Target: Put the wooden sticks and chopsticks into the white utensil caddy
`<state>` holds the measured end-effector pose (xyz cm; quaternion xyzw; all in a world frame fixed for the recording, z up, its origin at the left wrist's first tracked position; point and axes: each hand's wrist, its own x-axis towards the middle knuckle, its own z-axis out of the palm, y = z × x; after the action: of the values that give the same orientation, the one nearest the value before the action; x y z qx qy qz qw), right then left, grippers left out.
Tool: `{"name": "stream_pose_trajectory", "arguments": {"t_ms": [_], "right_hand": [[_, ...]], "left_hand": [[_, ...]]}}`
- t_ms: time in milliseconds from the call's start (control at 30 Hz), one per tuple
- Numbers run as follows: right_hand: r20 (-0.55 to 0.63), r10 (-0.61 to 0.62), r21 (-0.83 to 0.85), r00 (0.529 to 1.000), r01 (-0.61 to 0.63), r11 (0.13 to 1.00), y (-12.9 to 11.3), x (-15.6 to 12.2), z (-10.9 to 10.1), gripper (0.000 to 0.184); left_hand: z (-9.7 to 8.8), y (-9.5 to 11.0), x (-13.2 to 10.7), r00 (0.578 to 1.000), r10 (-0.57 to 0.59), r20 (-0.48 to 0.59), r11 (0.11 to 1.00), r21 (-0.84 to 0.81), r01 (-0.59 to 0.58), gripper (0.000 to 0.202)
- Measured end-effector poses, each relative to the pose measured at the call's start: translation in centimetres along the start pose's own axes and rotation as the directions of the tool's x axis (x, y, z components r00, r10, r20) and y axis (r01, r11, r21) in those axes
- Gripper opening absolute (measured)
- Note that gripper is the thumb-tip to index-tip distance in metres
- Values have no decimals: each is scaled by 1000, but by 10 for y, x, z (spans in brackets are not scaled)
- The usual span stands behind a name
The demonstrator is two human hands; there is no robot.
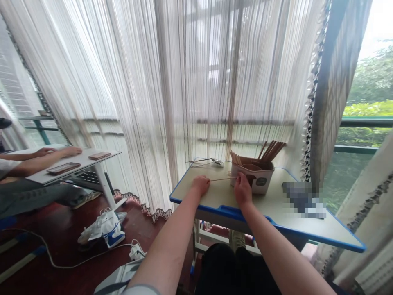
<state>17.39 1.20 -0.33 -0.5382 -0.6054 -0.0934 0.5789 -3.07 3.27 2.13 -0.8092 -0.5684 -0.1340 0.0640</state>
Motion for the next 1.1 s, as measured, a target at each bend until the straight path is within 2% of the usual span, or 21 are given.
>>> {"name": "stream_pose_trajectory", "arguments": {"t_ms": [300,533,733,833,900,967,1033,1100], "right_hand": [[-43,78,72,996,-75,995,-1,3,-3,33],[-19,135,143,991,-131,981,2,4,-7,35],[166,222,417,961,-273,867,-4,4,-15,38],[205,241,533,948,-315,785,-9,5,-15,38],[236,232,595,944,-329,733,-13,5,-14,35],[298,173,634,939,-330,699,-17,4,-14,33],[327,91,630,941,-289,721,-22,0,-16,30],[278,23,585,960,-188,789,-27,-3,-24,27]], "left_hand": [[1,0,1,1000,-10,-16,1000,-7,10,35],[6,0,6,998,-47,-36,999,-7,46,36],[9,-1,8,998,-28,-47,1000,12,29,34],[10,-1,9,998,-7,-64,1000,11,8,33],[9,1,9,996,12,-85,1000,-2,-13,34],[8,3,9,995,23,-96,999,-21,-25,36],[8,5,9,996,23,-81,999,-36,-26,38],[8,7,9,998,15,-61,999,-45,-18,41]]}}
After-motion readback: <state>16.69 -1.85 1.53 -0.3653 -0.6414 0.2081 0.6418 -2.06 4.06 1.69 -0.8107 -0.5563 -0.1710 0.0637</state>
